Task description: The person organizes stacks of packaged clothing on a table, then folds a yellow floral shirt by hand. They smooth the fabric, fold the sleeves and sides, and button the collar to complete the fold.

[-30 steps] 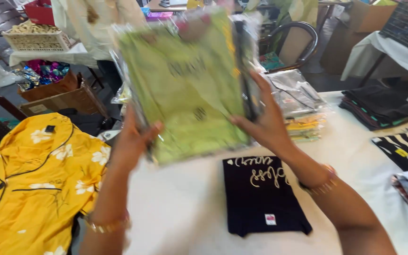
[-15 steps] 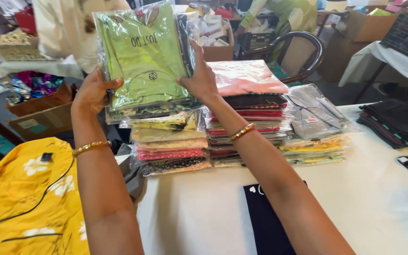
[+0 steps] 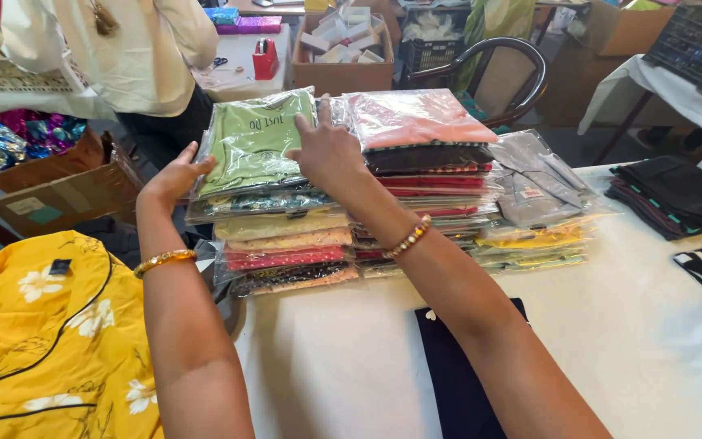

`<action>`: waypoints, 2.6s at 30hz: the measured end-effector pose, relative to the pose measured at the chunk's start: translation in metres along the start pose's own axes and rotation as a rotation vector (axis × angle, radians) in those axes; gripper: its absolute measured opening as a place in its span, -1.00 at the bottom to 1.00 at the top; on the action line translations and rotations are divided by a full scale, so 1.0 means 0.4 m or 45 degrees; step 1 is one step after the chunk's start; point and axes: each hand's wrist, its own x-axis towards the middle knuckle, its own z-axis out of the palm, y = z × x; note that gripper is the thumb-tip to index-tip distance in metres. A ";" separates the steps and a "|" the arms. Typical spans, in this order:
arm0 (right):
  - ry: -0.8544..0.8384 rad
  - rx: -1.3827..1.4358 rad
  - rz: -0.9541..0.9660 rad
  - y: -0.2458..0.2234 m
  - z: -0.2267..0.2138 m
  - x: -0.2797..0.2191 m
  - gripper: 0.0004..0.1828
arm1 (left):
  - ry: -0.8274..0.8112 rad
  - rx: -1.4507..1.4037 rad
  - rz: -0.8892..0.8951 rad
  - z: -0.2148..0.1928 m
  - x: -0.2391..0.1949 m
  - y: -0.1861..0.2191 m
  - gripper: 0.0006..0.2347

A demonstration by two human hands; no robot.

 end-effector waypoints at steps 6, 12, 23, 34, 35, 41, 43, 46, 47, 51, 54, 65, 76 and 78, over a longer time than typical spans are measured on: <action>-0.121 -0.574 -0.560 -0.006 0.055 -0.098 0.09 | -0.049 -0.318 -0.004 0.013 0.012 -0.115 -0.21; 0.381 -0.399 -0.691 0.090 0.174 -0.107 -0.10 | 0.651 -0.153 0.664 -0.019 0.271 -0.362 -0.34; 0.238 -0.274 -0.093 0.924 0.001 -0.321 -0.15 | 0.710 -0.164 1.327 0.543 -0.477 0.109 -0.87; -0.065 -0.294 -0.261 1.140 0.083 -0.303 -0.06 | -0.153 0.056 1.315 1.077 -0.579 0.133 -0.84; -0.079 -0.254 -0.274 1.142 0.080 -0.298 -0.13 | -0.255 0.042 1.194 1.107 -0.573 0.132 -0.83; -0.105 -0.236 -0.337 1.159 0.082 -0.278 -0.29 | -0.687 -0.531 0.622 1.335 -0.421 0.040 -0.82; -0.117 -0.244 -0.335 1.143 0.072 -0.283 -0.29 | -0.799 -0.725 0.463 1.363 -0.403 0.044 -0.81; -0.128 -0.263 -0.315 1.123 0.062 -0.294 -0.25 | -0.840 -0.822 0.216 1.374 -0.405 0.067 -0.81; -0.120 -0.275 -0.320 1.118 0.057 -0.300 -0.23 | -0.848 -0.841 0.171 1.383 -0.408 0.066 -0.80; -0.050 -0.250 -0.395 1.135 0.070 -0.321 -0.15 | -0.869 -0.883 0.099 1.398 -0.421 0.065 -0.80; -0.024 -0.203 -0.482 1.146 0.063 -0.325 -0.07 | -0.885 -0.876 0.086 1.408 -0.422 0.060 -0.80; -0.028 -0.481 -0.513 1.130 0.080 -0.331 -0.03 | -0.953 -0.774 0.059 1.391 -0.449 0.052 -0.80; 0.397 -0.448 -0.664 1.160 0.153 -0.348 -0.22 | -0.958 -0.991 0.011 1.440 -0.413 0.043 -0.76; 0.359 -0.412 -0.638 1.153 0.145 -0.350 -0.29 | -0.847 -1.114 -0.041 1.431 -0.410 0.040 -0.68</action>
